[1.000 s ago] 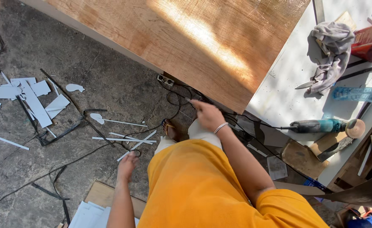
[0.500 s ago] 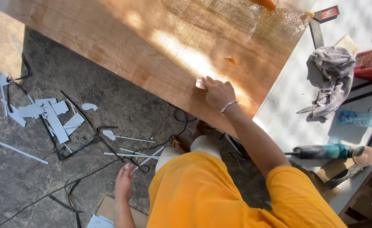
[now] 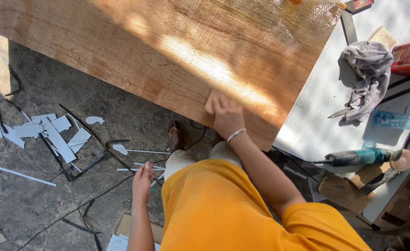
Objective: The person applies orange glue from a bottle onto a large wooden board and spreads it evenly using a small wooden block. The person works across the surface, ensuring full coverage of the board.
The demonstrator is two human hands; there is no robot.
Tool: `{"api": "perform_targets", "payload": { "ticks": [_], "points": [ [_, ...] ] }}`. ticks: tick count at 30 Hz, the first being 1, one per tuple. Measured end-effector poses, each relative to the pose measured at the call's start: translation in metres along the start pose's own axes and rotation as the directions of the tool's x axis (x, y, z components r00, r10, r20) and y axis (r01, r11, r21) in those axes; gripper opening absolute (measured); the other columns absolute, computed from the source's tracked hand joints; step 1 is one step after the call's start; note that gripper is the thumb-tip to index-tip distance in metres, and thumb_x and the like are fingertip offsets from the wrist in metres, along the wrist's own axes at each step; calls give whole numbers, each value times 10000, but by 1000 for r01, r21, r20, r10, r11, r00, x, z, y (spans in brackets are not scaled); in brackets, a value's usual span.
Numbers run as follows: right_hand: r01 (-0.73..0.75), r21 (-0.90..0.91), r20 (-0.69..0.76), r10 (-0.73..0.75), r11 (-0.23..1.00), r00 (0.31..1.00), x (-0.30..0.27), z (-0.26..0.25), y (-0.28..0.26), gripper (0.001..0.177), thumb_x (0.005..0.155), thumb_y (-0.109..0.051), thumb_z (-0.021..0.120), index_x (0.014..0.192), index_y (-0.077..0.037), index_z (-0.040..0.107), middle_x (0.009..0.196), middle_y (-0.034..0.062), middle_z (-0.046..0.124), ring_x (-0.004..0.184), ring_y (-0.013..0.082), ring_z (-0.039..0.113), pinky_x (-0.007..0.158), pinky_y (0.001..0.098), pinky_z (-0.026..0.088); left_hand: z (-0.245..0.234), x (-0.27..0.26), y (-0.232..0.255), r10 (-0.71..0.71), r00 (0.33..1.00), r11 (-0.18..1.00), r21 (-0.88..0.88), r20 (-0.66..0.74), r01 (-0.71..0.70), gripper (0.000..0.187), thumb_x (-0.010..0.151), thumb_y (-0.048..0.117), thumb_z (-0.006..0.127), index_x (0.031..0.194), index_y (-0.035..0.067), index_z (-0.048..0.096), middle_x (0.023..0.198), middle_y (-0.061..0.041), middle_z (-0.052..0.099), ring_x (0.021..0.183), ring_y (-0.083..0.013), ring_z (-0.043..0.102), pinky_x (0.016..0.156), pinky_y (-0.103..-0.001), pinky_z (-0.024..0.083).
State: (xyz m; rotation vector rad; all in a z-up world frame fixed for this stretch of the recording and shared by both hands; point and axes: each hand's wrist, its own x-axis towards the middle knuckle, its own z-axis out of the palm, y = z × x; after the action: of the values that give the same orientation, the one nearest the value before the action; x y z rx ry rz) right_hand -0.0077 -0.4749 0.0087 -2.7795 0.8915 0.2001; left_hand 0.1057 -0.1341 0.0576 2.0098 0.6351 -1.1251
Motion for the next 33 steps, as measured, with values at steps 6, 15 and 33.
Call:
{"api": "perform_targets", "payload": {
  "ticks": [6, 15, 33],
  "points": [
    [20, 321, 116, -60, 947, 991, -65, 31, -85, 598, 919, -35, 416, 1489, -182, 520, 1233, 139, 679, 1071, 388, 677, 898, 544, 548, -8, 32, 80, 473, 854, 860, 96, 215, -501, 349, 1145, 266, 485, 1402, 75, 624, 1201, -153, 740, 1180, -294, 695, 1064, -461, 499],
    [59, 705, 555, 601, -707, 574, -39, -65, -107, 108, 904, 45, 626, 970, 7, 702, 851, 225, 738, 728, 378, 744, 583, 500, 623, 63, -35, 148, 737, -431, -591, 187, 521, -785, 383, 950, 518, 651, 1276, 319, 680, 1241, 110, 689, 1297, -137, 572, 1090, -529, 226],
    [-6, -80, -462, -32, 997, 886, 58, -66, 211, 1172, 626, -488, 901, 1599, -67, 401, 1099, 166, 598, 982, 334, 634, 957, 442, 506, 268, -95, 234, 866, 234, 167, 186, 441, -968, 633, 1023, 551, 593, 1426, 63, 592, 1374, -222, 661, 1291, -356, 620, 1134, -538, 191]
  ]
}}
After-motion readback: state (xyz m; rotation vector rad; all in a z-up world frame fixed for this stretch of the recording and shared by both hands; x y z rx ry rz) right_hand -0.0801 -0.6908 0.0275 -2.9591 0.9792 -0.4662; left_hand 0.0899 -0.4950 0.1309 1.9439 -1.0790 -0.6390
